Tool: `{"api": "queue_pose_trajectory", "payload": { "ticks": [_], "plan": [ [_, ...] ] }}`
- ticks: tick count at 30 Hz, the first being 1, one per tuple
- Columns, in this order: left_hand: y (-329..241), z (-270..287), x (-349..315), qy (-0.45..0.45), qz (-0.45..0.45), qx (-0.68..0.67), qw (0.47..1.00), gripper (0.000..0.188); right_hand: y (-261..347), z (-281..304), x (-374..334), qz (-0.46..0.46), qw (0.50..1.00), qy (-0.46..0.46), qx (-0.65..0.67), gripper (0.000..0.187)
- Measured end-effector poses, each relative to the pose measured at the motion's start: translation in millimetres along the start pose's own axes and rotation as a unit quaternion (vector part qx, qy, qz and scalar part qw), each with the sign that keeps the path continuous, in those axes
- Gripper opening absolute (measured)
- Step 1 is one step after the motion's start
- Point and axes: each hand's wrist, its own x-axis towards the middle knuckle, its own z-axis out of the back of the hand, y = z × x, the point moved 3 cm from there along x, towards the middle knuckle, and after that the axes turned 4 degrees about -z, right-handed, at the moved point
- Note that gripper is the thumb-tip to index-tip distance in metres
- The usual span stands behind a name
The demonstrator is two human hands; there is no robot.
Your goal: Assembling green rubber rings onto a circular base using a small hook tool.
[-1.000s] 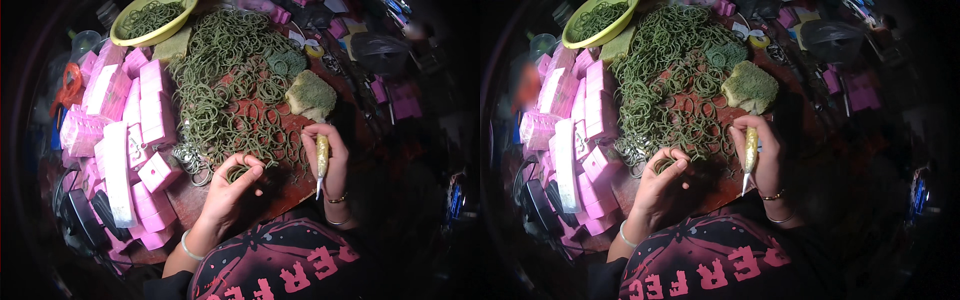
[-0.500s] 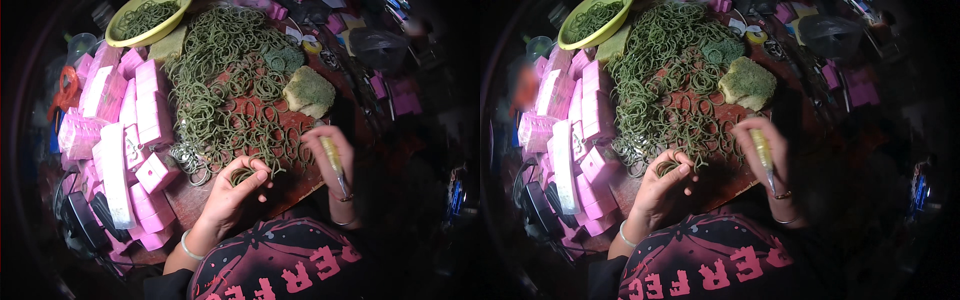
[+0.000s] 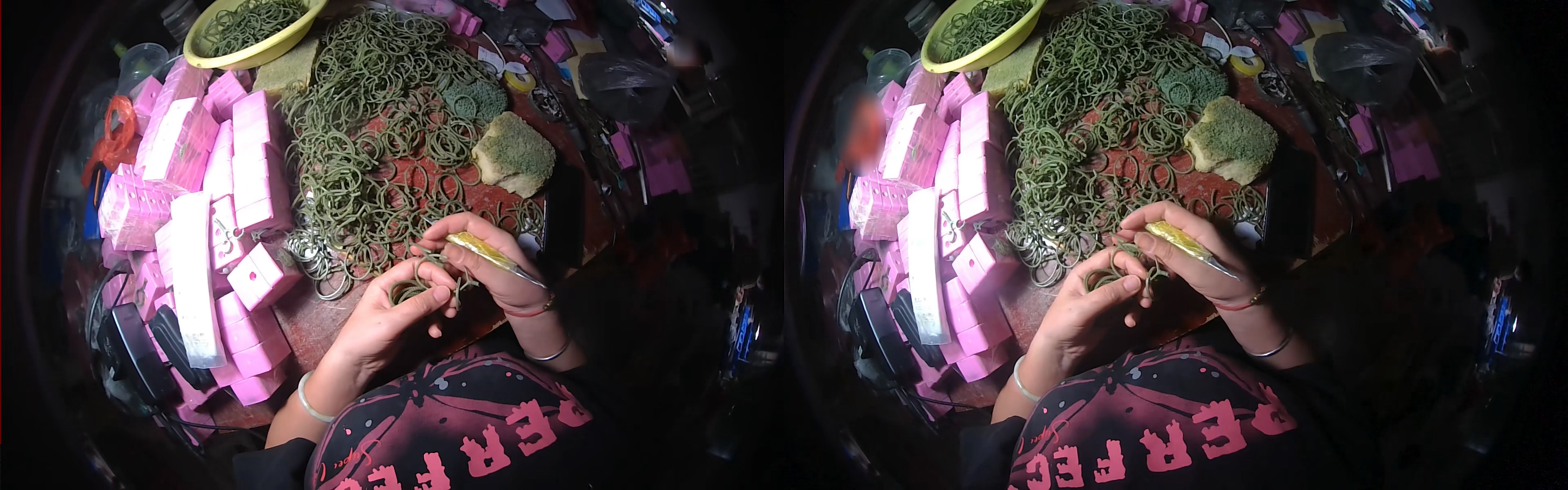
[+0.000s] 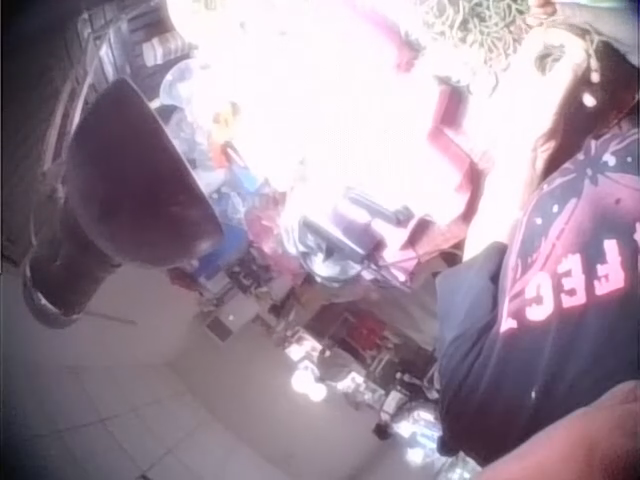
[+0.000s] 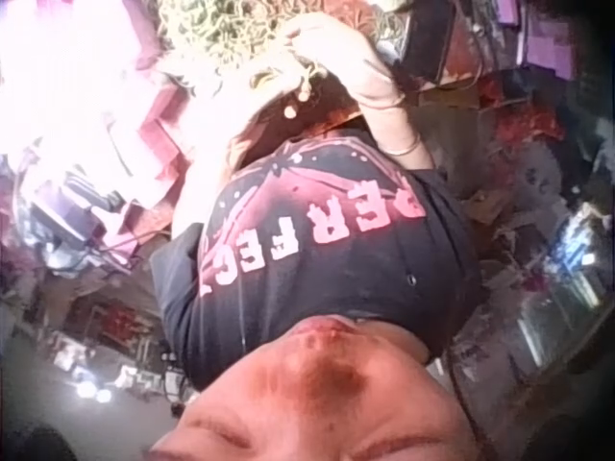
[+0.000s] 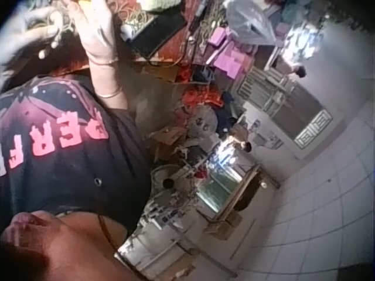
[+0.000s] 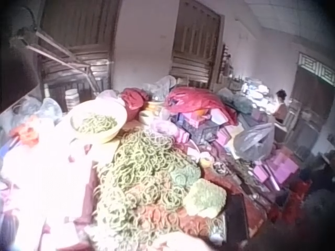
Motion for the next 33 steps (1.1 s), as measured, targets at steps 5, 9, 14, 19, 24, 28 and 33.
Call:
{"api": "queue_pose_trajectory", "payload": {
  "ticks": [5,9,14,19,24,28,33],
  "plan": [
    [2.1,3.5,-0.1,0.006,-0.002,-0.005,1.0,0.01,10.4,-1.8,-1.4,-0.063,0.997,-0.035,-0.016,0.021],
    [2.2,1.9,0.2,0.005,0.0,0.007,1.0,0.011,10.6,-2.9,-0.1,0.023,0.997,-0.052,-0.056,0.019],
    [3.2,3.3,-0.1,0.038,0.0,0.029,0.999,0.012,0.0,-1.9,2.2,-0.022,0.999,0.032,-0.001,0.019],
    [2.2,1.4,-1.3,0.019,0.002,0.026,0.999,0.014,1.2,-1.8,-1.7,-0.049,0.998,0.014,0.026,0.018],
    [3.4,3.0,-2.5,0.002,0.016,0.021,1.0,0.013,16.4,-8.3,-2.9,-0.063,0.994,0.069,0.059,0.019],
    [4.4,2.8,-1.0,0.004,0.016,0.026,1.0,0.011,5.2,1.7,-3.4,0.018,0.998,-0.019,0.049,0.021],
    [4.8,7.7,2.1,-0.038,-0.003,-0.009,0.999,0.007,20.5,7.1,-10.9,0.058,0.994,-0.085,-0.025,0.012]
  ]
}}
